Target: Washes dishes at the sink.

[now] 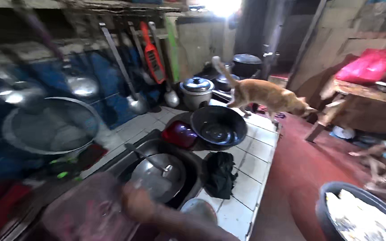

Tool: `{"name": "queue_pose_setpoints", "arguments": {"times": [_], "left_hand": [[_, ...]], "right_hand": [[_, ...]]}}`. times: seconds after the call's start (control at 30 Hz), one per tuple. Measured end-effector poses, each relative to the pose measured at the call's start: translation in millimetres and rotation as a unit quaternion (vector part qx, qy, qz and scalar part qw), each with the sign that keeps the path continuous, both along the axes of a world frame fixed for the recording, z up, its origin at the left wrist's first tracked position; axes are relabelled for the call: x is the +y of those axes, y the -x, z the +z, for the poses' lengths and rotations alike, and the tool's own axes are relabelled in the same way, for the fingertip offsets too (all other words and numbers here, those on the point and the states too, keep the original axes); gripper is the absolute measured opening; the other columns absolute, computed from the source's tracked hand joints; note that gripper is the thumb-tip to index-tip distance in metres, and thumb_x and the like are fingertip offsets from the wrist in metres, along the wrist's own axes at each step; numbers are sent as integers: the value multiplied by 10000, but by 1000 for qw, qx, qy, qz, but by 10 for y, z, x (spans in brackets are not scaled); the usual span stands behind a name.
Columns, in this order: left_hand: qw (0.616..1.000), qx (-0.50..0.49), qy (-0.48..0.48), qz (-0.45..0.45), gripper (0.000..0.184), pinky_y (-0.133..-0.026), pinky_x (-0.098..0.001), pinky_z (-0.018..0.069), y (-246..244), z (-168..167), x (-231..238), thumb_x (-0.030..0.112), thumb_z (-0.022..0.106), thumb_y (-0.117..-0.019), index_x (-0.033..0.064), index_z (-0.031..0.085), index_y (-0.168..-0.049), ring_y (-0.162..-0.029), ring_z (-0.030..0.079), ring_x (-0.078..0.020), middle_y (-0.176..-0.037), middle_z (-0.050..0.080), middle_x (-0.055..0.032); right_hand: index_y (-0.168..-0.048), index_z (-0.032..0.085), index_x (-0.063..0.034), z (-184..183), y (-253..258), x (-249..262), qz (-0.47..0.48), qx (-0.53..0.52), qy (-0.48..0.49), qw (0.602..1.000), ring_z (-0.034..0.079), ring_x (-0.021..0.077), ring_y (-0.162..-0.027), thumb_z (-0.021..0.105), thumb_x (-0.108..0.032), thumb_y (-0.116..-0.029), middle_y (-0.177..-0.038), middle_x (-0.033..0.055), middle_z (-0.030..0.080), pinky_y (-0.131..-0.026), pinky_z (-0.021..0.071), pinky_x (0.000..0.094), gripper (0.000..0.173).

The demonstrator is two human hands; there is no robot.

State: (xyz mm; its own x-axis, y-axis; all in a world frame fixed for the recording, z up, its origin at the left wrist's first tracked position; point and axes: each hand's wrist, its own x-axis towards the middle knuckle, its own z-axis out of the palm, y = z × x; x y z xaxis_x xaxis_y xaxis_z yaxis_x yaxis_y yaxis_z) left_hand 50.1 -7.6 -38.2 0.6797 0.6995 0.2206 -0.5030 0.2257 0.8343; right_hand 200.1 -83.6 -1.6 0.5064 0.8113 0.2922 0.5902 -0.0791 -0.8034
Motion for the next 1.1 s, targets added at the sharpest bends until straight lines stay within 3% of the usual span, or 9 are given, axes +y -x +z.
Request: {"name": "queue_pose_setpoints", "arguments": {"times": [0.1, 0.23, 0.33, 0.43, 0.53, 0.67, 0.83, 1.0, 1.1], "left_hand": [[989, 104, 46, 99, 219, -828, -286, 612, -261, 345, -481, 50, 449, -1023, 98, 588, -1185, -886, 716, -58, -959, 747, 56], [982, 160, -76, 63, 667, -861, -249, 578, -408, 170, -388, -17, 475, -926, -44, 215, -1540, -967, 659, -31, -1216, 631, -59], [959, 245, -127, 60, 506, -595, -192, 516, -377, 221, -390, -53, 590, -884, -140, 411, -1350, -649, 590, -11, -902, 640, -60], [942, 187, -275, 37, 707, -1091, -266, 447, -263, 90, -196, 125, 685, -892, -80, 397, -1505, -1336, 514, -108, -1514, 483, -175], [918, 229, -238, 221, 745, -1219, -443, 332, -82, -49, -48, 239, 768, -867, -34, 466, -1492, -1510, 328, -304, -1630, 308, -240], [969, 160, 130, 140, 440, -795, -332, 617, 128, -128, -138, 67, 646, -954, 42, 485, -1362, -904, 715, -143, -1071, 713, -59], [944, 160, 252, 141, 463, -739, -383, 617, 175, 51, -267, -59, 545, -963, 31, 417, -1399, -869, 708, -214, -1050, 671, -136], [961, 154, 211, 87, 433, -738, -353, 608, 98, 161, -304, -138, 508, -920, 21, 469, -1320, -847, 696, -175, -1008, 678, -95], [963, 165, 206, 46, 410, -725, -347, 603, 143, 286, -425, -143, 482, -904, 45, 479, -1269, -830, 691, -160, -976, 675, -71]], "right_hand": [[-1346, 572, 69, 183, -279, 169, -68, 35, 43, 996, 626, 390, -1211, 526, -118, -1035, -1358, 290, 582, -1031, 516, 492, 366], [-1318, 579, 65, 129, 11, 213, -3, 81, -26, 996, 610, 392, -1195, 544, -374, -1032, -1341, 296, 565, -1010, 519, 517, 525], [-1386, 475, 96, 163, 76, 158, 54, 164, -49, 984, 617, 323, -1136, 743, -383, -897, -1309, 282, 566, -950, 543, 449, 735], [-1350, 508, 60, 191, -165, 165, 68, 267, -44, 960, 690, 163, -780, 706, -88, -886, -994, 143, 692, -696, 602, 352, 526], [-1192, 565, 23, 122, -370, 204, 87, 425, -109, 894, 694, 132, -685, 595, -87, -909, -820, 64, 702, -622, 616, 321, 305], [-1245, 527, -5, 9, -305, 195, 144, 492, -83, 855, 722, 110, -790, 448, -296, -1059, -890, 52, 722, -722, 635, 305, 354], [-1171, 603, 33, -231, -489, 455, -17, 280, -16, 960, 497, 103, -512, 463, -358, -1089, -681, 37, 558, -496, 463, 313, 423], [-1160, 666, 110, 25, 234, 306, 132, 21, -10, 991, 710, 281, -910, 613, -246, -1018, -1035, 214, 711, -854, 586, 459, 387], [-1053, 723, 77, -22, 311, 422, 113, -192, -51, 973, 731, 411, -856, 629, -292, -988, -1035, 270, 711, -738, 599, 554, 386]]}}
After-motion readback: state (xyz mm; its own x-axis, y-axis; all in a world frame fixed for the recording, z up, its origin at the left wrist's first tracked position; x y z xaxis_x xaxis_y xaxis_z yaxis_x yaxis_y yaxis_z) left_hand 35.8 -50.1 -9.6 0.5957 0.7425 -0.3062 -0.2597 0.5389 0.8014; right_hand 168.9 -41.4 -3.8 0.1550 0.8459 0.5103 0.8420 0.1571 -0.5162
